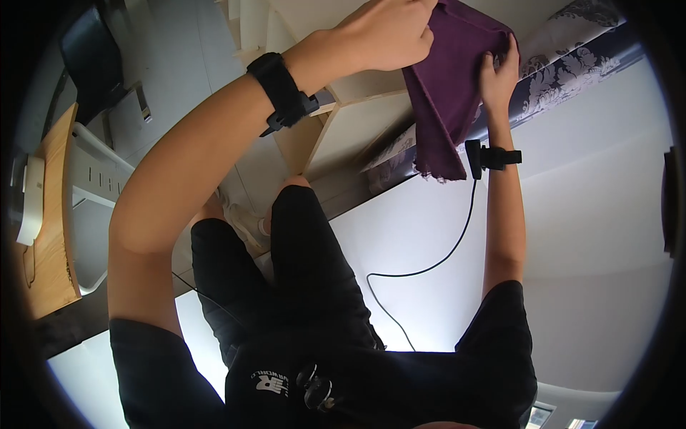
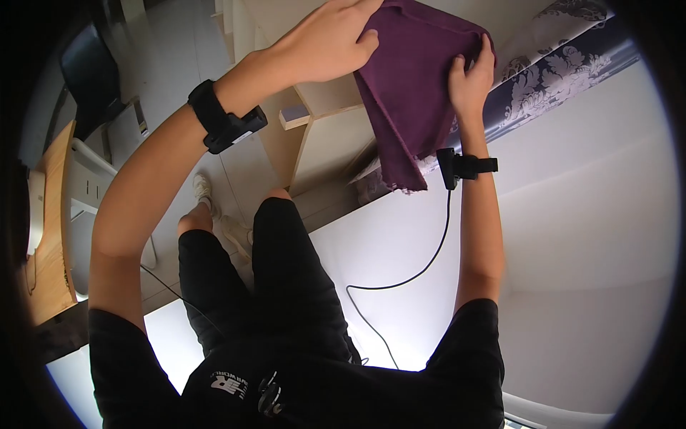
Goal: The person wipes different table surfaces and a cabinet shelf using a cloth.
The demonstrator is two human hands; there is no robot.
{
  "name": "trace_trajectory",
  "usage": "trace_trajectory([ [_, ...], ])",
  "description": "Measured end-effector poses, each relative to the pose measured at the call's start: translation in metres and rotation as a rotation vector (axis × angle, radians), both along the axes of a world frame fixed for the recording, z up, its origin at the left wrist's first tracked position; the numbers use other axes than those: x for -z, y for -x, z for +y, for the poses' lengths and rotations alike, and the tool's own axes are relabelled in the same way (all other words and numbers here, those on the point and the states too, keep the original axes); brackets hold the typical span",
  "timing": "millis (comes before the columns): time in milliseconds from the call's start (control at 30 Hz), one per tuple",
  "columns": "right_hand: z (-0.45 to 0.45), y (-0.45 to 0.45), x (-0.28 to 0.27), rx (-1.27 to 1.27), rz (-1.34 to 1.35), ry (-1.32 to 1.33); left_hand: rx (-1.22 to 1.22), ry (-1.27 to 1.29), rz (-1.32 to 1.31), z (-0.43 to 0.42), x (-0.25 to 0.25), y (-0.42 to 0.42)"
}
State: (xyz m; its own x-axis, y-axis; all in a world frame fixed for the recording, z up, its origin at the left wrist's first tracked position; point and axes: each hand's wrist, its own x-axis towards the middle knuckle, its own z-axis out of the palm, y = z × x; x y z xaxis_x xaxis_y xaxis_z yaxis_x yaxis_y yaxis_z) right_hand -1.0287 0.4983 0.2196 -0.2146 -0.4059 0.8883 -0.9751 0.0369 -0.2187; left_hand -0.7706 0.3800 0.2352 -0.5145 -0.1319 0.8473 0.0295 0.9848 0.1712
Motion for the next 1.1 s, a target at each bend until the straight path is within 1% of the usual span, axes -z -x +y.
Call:
trace_trajectory([
  [33, -0.012, 0.006, 0.007, 0.075, 0.113, -0.032, -0.045, -0.044, -0.053, -0.01, 0.011, 0.007],
  [133, -0.059, 0.027, 0.036, 0.229, 0.197, -0.078, -0.07, -0.107, -0.237, -0.031, 0.049, 0.024],
  [200, -0.088, 0.038, 0.063, 0.314, 0.215, -0.074, -0.139, -0.13, -0.328, -0.044, 0.068, 0.04],
  [267, -0.117, 0.05, 0.106, 0.31, 0.129, -0.163, -0.208, -0.123, -0.398, -0.059, 0.091, 0.053],
  [333, -0.131, 0.037, 0.143, 0.256, -0.034, -0.363, -0.293, -0.161, -0.621, -0.071, 0.126, 0.06],
  [367, -0.137, 0.029, 0.161, 0.245, -0.029, -0.464, -0.336, -0.181, -0.728, -0.079, 0.143, 0.064],
  [400, -0.141, 0.023, 0.178, 0.235, -0.025, -0.568, -0.35, -0.275, -0.937, -0.085, 0.157, 0.068],
  [433, -0.142, 0.013, 0.19, 0.22, -0.106, -0.738, -0.381, -0.303, -1.045, -0.087, 0.167, 0.069],
  [467, -0.144, 0.005, 0.208, 0.181, -0.124, -0.83, -0.407, -0.335, -1.153, -0.089, 0.178, 0.07],
  [533, -0.14, -0.008, 0.203, 0.208, -0.118, -0.878, -0.451, -0.308, -1.119, -0.091, 0.188, 0.071],
  [600, -0.135, -0.011, 0.203, 0.173, -0.097, -0.869, -0.498, -0.268, -1.071, -0.097, 0.202, 0.077],
  [733, -0.134, -0.01, 0.205, 0.17, -0.095, -0.858, -0.435, -0.242, -0.991, -0.108, 0.206, 0.074],
  [900, -0.129, -0.021, 0.206, 0.177, -0.083, -0.889, -0.411, -0.242, -1.052, -0.105, 0.202, 0.061],
  [1000, -0.125, -0.037, 0.205, 0.126, -0.056, -0.899, -0.376, -0.246, -1.072, -0.099, 0.199, 0.035],
  [1067, -0.124, -0.048, 0.207, 0.108, -0.011, -0.903, -0.392, -0.262, -1.07, -0.092, 0.196, 0.02],
  [1100, -0.122, -0.055, 0.205, 0.101, -0.014, -0.918, -0.367, -0.31, -1.076, -0.089, 0.193, 0.013],
])
